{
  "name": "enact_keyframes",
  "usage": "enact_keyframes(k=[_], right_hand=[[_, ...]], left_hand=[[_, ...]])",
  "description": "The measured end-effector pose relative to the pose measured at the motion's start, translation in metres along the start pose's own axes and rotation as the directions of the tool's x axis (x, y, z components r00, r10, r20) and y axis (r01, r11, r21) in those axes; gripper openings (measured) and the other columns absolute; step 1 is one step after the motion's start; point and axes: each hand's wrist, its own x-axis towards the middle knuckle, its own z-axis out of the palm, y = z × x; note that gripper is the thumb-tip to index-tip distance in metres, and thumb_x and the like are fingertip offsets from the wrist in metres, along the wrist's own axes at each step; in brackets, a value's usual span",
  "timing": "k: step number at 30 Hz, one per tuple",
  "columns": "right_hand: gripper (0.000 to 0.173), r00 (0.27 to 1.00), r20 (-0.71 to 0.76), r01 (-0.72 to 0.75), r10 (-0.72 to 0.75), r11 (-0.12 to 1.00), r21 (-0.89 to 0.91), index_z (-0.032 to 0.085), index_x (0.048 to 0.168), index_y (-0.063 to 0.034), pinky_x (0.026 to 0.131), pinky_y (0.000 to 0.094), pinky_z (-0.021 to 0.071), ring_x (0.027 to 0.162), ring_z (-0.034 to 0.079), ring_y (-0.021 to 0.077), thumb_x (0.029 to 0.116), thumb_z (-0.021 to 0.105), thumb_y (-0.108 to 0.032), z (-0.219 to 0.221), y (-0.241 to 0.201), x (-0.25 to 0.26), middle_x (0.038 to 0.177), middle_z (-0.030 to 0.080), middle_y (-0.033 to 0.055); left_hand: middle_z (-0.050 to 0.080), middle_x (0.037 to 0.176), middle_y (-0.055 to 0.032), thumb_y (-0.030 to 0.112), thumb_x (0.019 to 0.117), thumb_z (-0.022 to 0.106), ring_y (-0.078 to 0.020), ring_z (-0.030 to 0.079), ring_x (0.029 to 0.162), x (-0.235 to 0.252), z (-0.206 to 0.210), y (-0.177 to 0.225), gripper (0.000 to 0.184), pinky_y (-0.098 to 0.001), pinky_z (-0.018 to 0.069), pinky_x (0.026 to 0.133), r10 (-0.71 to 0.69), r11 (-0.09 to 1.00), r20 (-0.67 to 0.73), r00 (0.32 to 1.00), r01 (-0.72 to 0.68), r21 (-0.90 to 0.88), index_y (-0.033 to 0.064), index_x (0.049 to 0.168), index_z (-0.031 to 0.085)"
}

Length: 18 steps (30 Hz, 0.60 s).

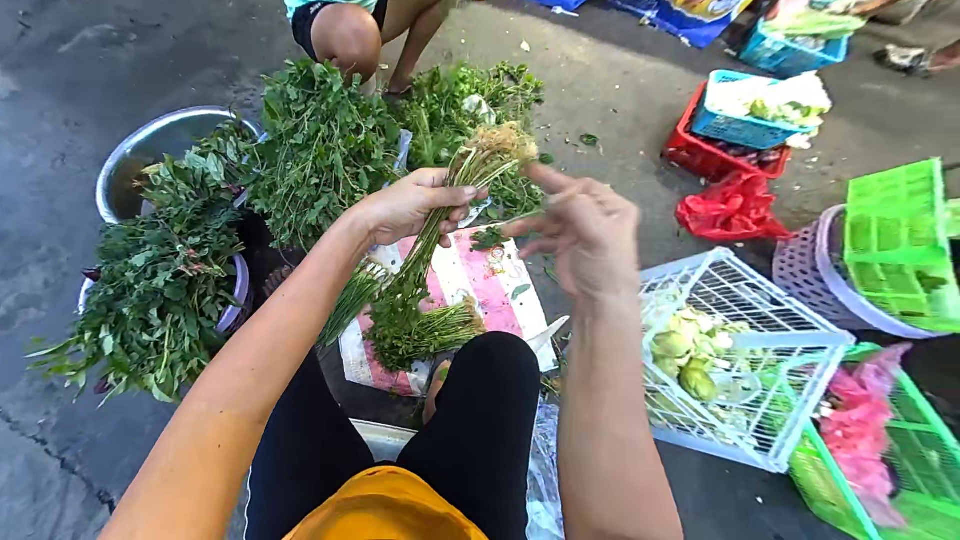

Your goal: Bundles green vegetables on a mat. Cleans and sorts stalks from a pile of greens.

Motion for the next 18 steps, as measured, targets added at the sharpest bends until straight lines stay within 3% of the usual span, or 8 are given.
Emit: enact_keyframes(k=[2,4,5,7,10,15,17,18], right_hand=[[0.014,0.999,0.029,-0.018,0.019,0.999,-0.036,0.065,0.097,-0.0070,0.052,0.0334,0.0619,0.068,0.073,0.0172,0.0979,0.051,-0.012,0.014,0.011,0.011,0.110,0.075,0.0069],[0.013,1.000,-0.018,-0.008,0.006,0.988,-0.153,0.061,0.085,-0.0096,0.048,0.0263,0.0568,0.054,0.064,0.0080,0.0967,0.057,-0.014,0.015,0.018,0.020,0.073,0.069,-0.0024],[0.014,0.999,-0.034,-0.016,0.009,0.978,-0.210,0.060,0.083,-0.0117,0.046,0.0231,0.0523,0.050,0.058,0.0044,0.0962,0.057,-0.015,0.011,0.019,0.022,0.066,0.063,-0.0062],[0.014,0.997,-0.080,-0.025,0.006,0.970,-0.242,0.060,0.083,-0.0146,0.045,0.0213,0.0471,0.047,0.051,0.0016,0.0965,0.057,-0.016,-0.003,0.017,0.024,0.063,0.057,-0.0096],[0.019,0.983,-0.182,0.008,-0.028,0.994,-0.110,0.062,0.086,-0.0210,0.047,0.0232,0.0524,0.050,0.055,0.0031,0.1016,0.052,-0.016,-0.043,0.013,0.015,0.070,0.062,-0.0116],[0.021,0.931,-0.354,0.044,-0.088,0.990,-0.130,0.060,0.092,-0.0211,0.051,0.0252,0.0523,0.057,0.060,0.0068,0.1022,0.043,-0.020,-0.118,0.044,-0.054,0.078,0.067,-0.0087],[0.021,0.932,-0.361,-0.121,0.035,0.968,-0.220,0.061,0.094,-0.0168,0.050,0.0237,0.0529,0.057,0.061,0.0059,0.1022,0.042,-0.017,-0.137,0.082,-0.101,0.080,0.070,-0.0066],[0.015,0.915,-0.357,-0.317,0.189,0.884,-0.344,0.060,0.103,-0.0091,0.050,0.0272,0.0551,0.059,0.064,0.0104,0.1004,0.047,-0.014,-0.143,0.099,-0.122,0.088,0.071,0.0005]], left_hand=[[0.056,0.074,0.0021,0.013,0.1091,0.045,-0.0090,0.058,0.063,0.010,0.005,-0.003,0.016,-0.0265,0.0575,0.063,-0.013,0.999,0.021,1.000,0.012,0.043,0.0067,0.113,0.059],[0.052,0.071,0.0033,0.013,0.1091,0.046,-0.0076,0.055,0.060,0.014,0.009,-0.002,0.014,-0.0240,0.0549,0.060,-0.048,0.994,0.030,0.998,0.044,0.099,0.0074,0.109,0.059],[0.050,0.070,0.0042,0.013,0.1092,0.046,-0.0067,0.053,0.058,0.014,0.010,0.000,0.015,-0.0228,0.0541,0.059,-0.075,0.988,0.022,0.997,0.071,0.136,0.0071,0.109,0.060],[0.047,0.068,0.0052,0.014,0.1097,0.046,-0.0049,0.049,0.056,0.013,0.006,0.002,0.015,-0.0197,0.0507,0.057,-0.135,0.968,0.019,0.991,0.127,0.217,0.0065,0.108,0.059],[0.047,0.068,0.0054,0.015,0.1099,0.045,-0.0037,0.047,0.054,0.013,-0.003,0.000,0.016,-0.0175,0.0463,0.053,-0.199,0.955,0.009,0.980,0.192,0.226,0.0067,0.108,0.059],[0.061,0.081,-0.0001,0.020,0.1112,0.042,-0.0150,0.066,0.072,0.016,-0.018,-0.002,0.026,-0.0387,0.0626,0.072,-0.159,0.987,-0.155,0.975,0.155,-0.039,0.0057,0.119,0.062],[0.066,0.086,-0.0021,0.020,0.1108,0.042,-0.0184,0.071,0.081,0.020,-0.024,-0.001,0.023,-0.0430,0.0635,0.076,-0.151,0.983,-0.202,0.968,0.126,-0.130,0.0074,0.117,0.061],[0.069,0.091,-0.0033,0.019,0.1105,0.043,-0.0191,0.073,0.087,0.021,-0.026,0.001,0.021,-0.0413,0.0632,0.078,-0.152,0.980,-0.221,0.963,0.118,-0.160,0.0082,0.118,0.060]])
